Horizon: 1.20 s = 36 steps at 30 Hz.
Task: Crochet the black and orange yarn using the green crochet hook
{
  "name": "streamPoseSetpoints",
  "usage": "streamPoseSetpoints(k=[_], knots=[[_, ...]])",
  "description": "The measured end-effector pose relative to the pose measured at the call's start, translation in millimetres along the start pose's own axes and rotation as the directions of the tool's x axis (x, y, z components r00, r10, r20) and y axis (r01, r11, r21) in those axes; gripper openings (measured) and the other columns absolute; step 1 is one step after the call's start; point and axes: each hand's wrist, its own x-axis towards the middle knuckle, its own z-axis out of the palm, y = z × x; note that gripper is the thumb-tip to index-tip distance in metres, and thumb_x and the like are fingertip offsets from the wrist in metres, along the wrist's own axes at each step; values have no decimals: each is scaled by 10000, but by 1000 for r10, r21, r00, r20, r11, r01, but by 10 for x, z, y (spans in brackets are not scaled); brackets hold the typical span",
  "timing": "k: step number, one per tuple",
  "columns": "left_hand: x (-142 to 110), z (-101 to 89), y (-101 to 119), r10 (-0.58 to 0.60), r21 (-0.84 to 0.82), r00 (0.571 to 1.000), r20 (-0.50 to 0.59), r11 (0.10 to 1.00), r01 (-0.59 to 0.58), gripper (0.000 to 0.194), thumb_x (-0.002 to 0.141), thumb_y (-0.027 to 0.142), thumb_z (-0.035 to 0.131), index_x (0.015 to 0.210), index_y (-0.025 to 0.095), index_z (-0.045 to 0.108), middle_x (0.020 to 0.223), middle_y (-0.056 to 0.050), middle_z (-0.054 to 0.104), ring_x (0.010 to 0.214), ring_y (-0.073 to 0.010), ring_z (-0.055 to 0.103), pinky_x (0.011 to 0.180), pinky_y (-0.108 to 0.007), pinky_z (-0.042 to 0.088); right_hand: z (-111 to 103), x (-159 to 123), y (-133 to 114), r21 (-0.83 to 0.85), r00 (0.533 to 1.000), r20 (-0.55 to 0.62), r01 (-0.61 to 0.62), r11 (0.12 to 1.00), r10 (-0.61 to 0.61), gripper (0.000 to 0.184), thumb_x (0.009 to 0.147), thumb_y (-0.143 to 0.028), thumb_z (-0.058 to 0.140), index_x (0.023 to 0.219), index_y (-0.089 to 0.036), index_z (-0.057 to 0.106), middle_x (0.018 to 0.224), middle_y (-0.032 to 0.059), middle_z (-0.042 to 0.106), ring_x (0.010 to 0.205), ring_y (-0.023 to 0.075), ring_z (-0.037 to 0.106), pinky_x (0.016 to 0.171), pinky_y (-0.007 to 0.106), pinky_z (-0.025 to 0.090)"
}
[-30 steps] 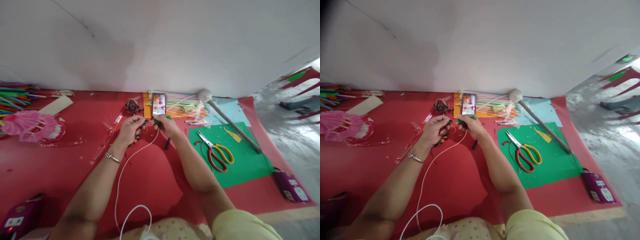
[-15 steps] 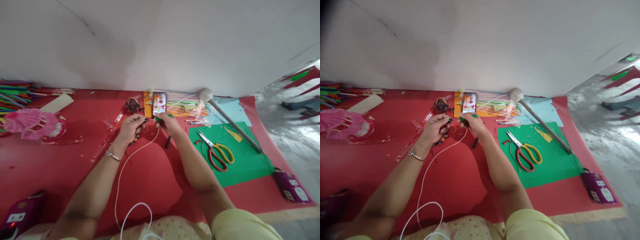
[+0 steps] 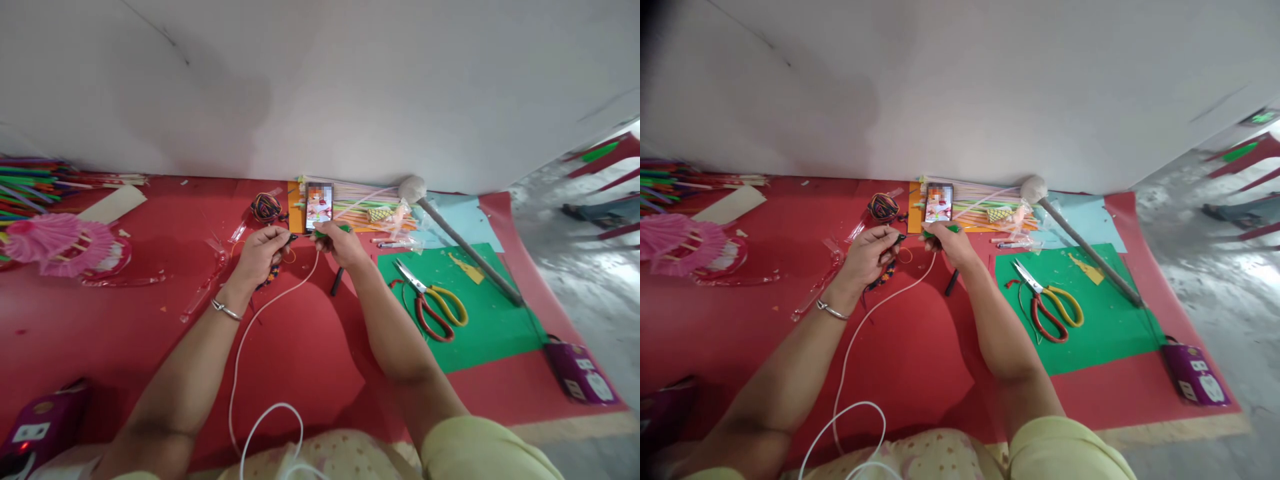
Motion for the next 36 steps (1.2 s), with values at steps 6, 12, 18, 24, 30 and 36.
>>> streamPoseSetpoints(k=[6,12,18,24,30,36], knots=[[-4,14,19,27,3,1000,-13,1000,-27,229,758,335,839,747,157,696,600,1,615,413,-28,348,410,-178,206,24,-25,-58,-17,999,-49,16,1000,-16,369,760,-506,770,599,-186,682,556,27,684,462,97,535,464,232,352],[-18,29,32,28,3,999,-21,1000,-28,214,754,321,844,745,157,708,603,-10,613,410,-32,350,404,-181,213,47,-37,-93,-39,999,-48,15,999,-17,369,766,-504,754,583,-190,691,541,33,669,464,102,526,466,246,345],[-3,-8,-19,77,60,997,-23,995,-76,200,794,342,833,782,167,736,613,-8,612,433,-39,357,417,-185,215,59,-88,-139,-113,996,-67,59,992,-67,384,810,-497,735,592,-181,729,530,32,662,486,105,542,499,247,381],[25,-30,-69,102,102,993,-53,990,-96,194,803,351,830,798,171,757,607,-2,614,434,-41,366,418,-193,213,73,-104,-147,-159,990,-55,117,980,-127,385,849,-486,715,619,-181,771,497,13,632,490,105,525,525,253,396],[33,-19,-94,82,145,993,-83,987,-69,204,744,342,866,792,163,782,569,6,603,416,-44,368,413,-200,217,99,-131,-146,-196,993,-18,112,974,-118,402,853,-521,710,633,-189,762,526,10,641,524,116,531,569,266,435],[28,18,-9,14,-59,992,-129,998,-22,132,653,226,835,687,158,727,510,5,579,377,-39,356,404,-186,206,-185,-62,-185,-417,930,323,304,857,-174,281,814,-436,795,1004,-232,834,950,42,807,878,211,707,829,336,553]])
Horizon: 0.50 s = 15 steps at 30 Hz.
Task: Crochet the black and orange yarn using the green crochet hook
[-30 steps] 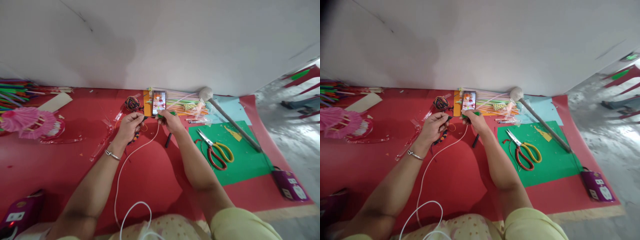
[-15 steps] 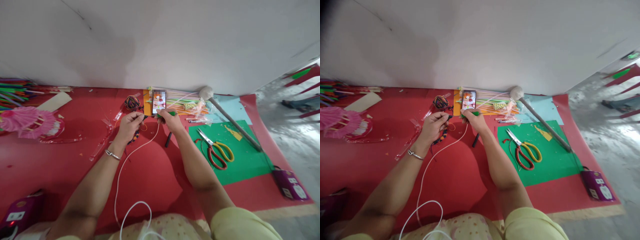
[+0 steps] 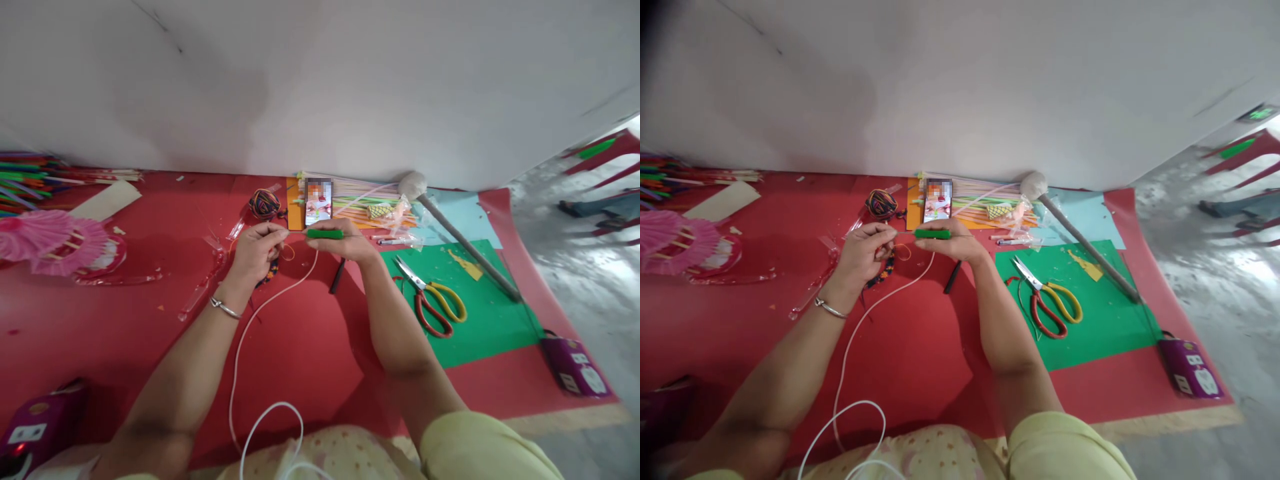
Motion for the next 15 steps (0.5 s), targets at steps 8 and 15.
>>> streamPoseSetpoints(k=[8,15], knots=[[79,-44,-6,-76,-186,994,-80,981,60,158,665,197,792,689,147,644,576,26,576,391,-18,341,394,-164,211,-158,266,609,-764,869,-391,-123,634,-303,393,934,-201,512,1183,-233,815,1493,112,627,1451,332,464,1247,518,367],[93,-50,42,-126,-294,985,-120,952,85,173,726,179,756,726,166,583,565,63,513,397,-17,326,395,-162,217,-42,295,628,-829,898,-360,-184,529,-253,482,953,-254,500,1388,-296,704,1728,43,384,1623,373,236,1304,578,253]])
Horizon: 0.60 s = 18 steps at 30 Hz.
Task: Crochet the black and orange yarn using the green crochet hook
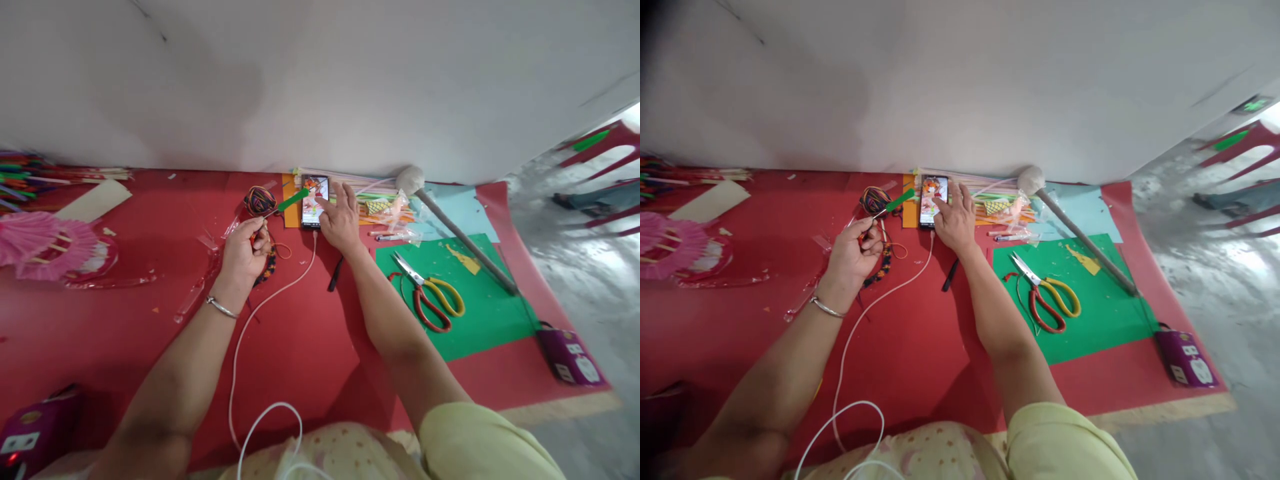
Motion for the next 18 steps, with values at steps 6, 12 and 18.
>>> streamPoseSetpoints(k=[6,12,18], knots=[[5,-24,-35,-5,-19,999,40,1000,6,173,730,179,762,743,165,590,579,60,527,404,-12,333,396,-158,233,75,1,-10,-47,1000,-6,15,999,-16,466,979,-338,526,1421,-310,671,1762,36,336,1648,385,202,1291,604,257],[14,-27,-30,-2,-26,999,40,1000,3,146,716,177,755,753,157,615,578,59,522,411,-12,343,394,-157,228,55,9,-2,-41,1000,-6,4,999,-4,449,984,-352,541,1407,-300,683,1753,57,357,1645,395,217,1288,606,263],[2,-8,-13,-16,-20,1000,14,1000,16,153,712,181,749,740,157,601,575,61,534,409,-11,336,396,-164,229,-1,22,29,5,1000,-19,12,1000,-12,460,997,-339,514,1426,-300,674,1754,29,348,1656,382,183,1316,594,228]])
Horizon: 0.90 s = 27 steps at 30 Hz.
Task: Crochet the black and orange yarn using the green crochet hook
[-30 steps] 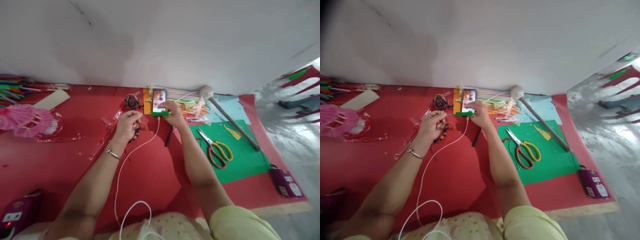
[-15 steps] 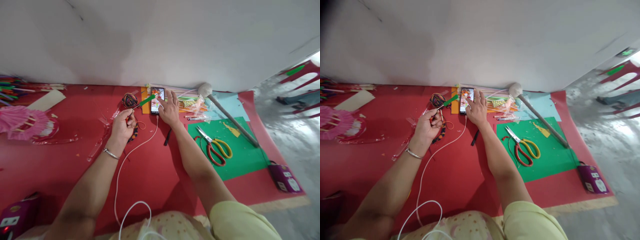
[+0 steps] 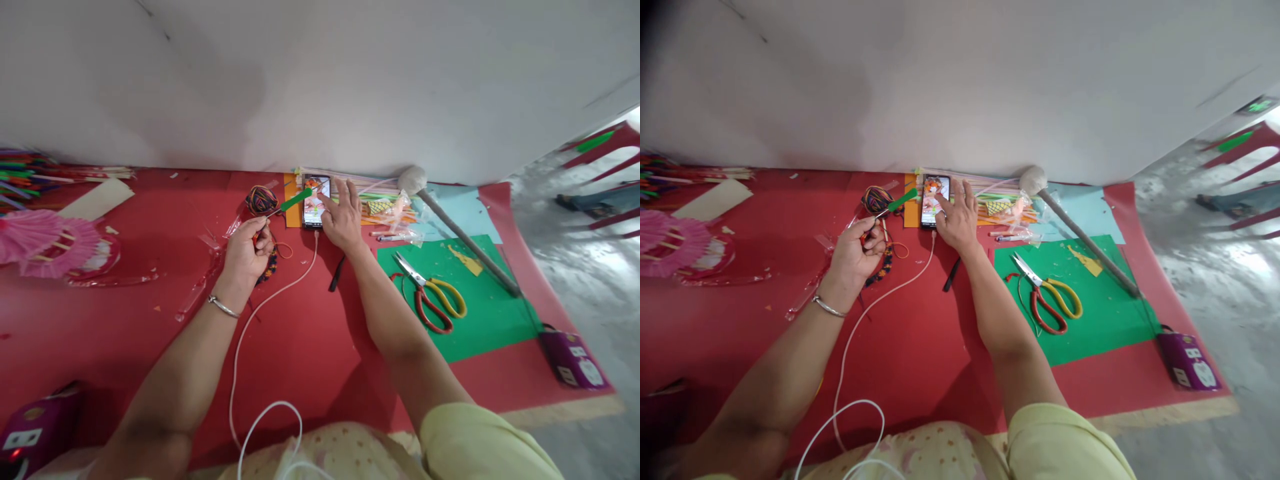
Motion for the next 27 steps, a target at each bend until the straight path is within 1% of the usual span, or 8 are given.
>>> streamPoseSetpoints(k=[9,15,18,20,21,23,25,27], knots=[[-5,-7,-13,10,-22,1000,18,1000,-9,173,713,165,761,727,163,589,573,54,541,412,-11,342,390,-154,241,68,4,18,-93,998,56,-2,996,7,502,977,-286,513,1458,-314,652,1772,17,306,1657,378,182,1319,568,220],[-2,-8,-13,7,-15,1000,9,1000,-6,167,708,169,765,722,166,598,572,51,540,407,-16,347,390,-157,239,51,3,-14,-62,999,33,9,998,-7,493,952,-265,503,1410,-290,686,1757,44,336,1653,379,190,1305,590,234],[2,-13,-9,18,-8,1000,3,1000,-18,171,691,177,770,717,166,601,577,51,544,406,-17,347,390,-162,234,-52,30,-43,27,998,-57,-7,1000,8,471,935,-245,526,1369,-262,708,1711,72,413,1626,374,250,1294,579,272],[3,-15,-14,31,4,999,11,1000,-31,172,677,189,774,707,164,607,574,49,551,405,-17,343,387,-165,229,-148,44,-73,215,996,-85,-15,977,34,416,926,-272,552,1291,-233,747,1599,112,548,1514,362,426,1233,554,375],[2,-15,-21,38,21,999,22,999,-38,174,671,196,779,699,163,611,569,46,555,403,-18,339,386,-167,226,-200,46,-96,350,998,-50,-23,936,43,386,921,-303,575,1248,-220,764,1494,125,634,1398,344,539,1163,525,451],[-4,-10,-40,50,78,998,44,996,-53,178,659,211,793,686,162,624,559,36,568,396,-21,339,385,-172,215,-303,33,-169,627,993,119,-81,775,7,353,902,-394,650,1164,-201,786,1233,107,756,1104,275,675,970,427,554],[-20,2,-61,54,150,997,63,987,-63,182,647,226,809,682,161,644,551,25,586,387,-25,343,390,-177,209,-390,2,-273,789,949,307,-212,577,-71,376,870,-499,735,1068,-186,801,1029,64,782,909,207,683,832,337,553],[-42,21,-76,55,210,995,79,975,-70,184,637,240,824,686,160,665,536,20,591,377,-27,343,395,-181,207,-448,-33,-386,841,927,374,-321,435,-39,437,839,-586,772,978,-173,806,877,39,759,800,166,650,743,291,523]])
